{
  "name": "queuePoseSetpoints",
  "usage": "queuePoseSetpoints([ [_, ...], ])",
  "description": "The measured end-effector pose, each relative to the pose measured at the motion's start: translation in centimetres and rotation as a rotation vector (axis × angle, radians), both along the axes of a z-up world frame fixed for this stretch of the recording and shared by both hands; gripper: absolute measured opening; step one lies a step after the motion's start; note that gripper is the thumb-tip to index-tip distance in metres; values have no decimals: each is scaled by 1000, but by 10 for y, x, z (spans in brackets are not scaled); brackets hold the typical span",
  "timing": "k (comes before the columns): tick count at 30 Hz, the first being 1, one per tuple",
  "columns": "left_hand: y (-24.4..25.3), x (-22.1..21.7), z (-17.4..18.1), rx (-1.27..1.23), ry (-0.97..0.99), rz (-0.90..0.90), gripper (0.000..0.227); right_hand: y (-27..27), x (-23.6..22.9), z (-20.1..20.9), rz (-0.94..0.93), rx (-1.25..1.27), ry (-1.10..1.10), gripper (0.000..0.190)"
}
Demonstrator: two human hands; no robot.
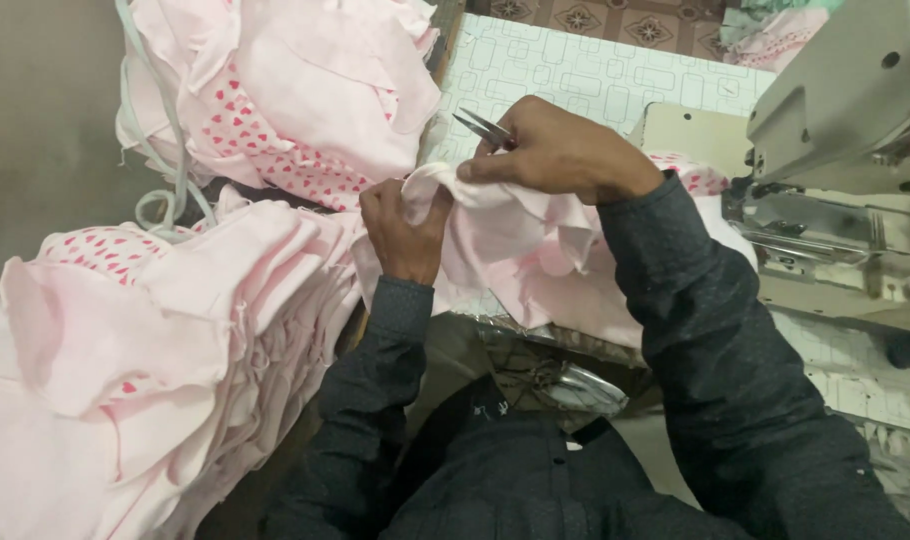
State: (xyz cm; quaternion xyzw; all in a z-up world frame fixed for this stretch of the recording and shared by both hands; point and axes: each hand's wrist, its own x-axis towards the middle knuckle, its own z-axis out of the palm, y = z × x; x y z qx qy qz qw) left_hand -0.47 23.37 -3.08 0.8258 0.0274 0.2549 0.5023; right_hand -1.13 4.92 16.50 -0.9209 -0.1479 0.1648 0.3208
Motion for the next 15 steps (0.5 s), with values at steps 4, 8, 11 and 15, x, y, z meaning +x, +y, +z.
queuePoseSetpoints([
  [4, 19, -17, 27, -218, -5, -287, 25, -16, -22, 34, 95, 166, 70, 32],
  [8, 42, -66, 96, -836, 143, -886, 92, -40, -35, 70, 53, 202, -138, 22],
  [11, 66, -79, 123, -190, 58, -996, 95, -38, -38, 81, 171, -26, -251, 24],
  [15, 139, -49, 118, 618, -121, -422, 107, -46, -17, 48, 172, -80, -836, 11],
])
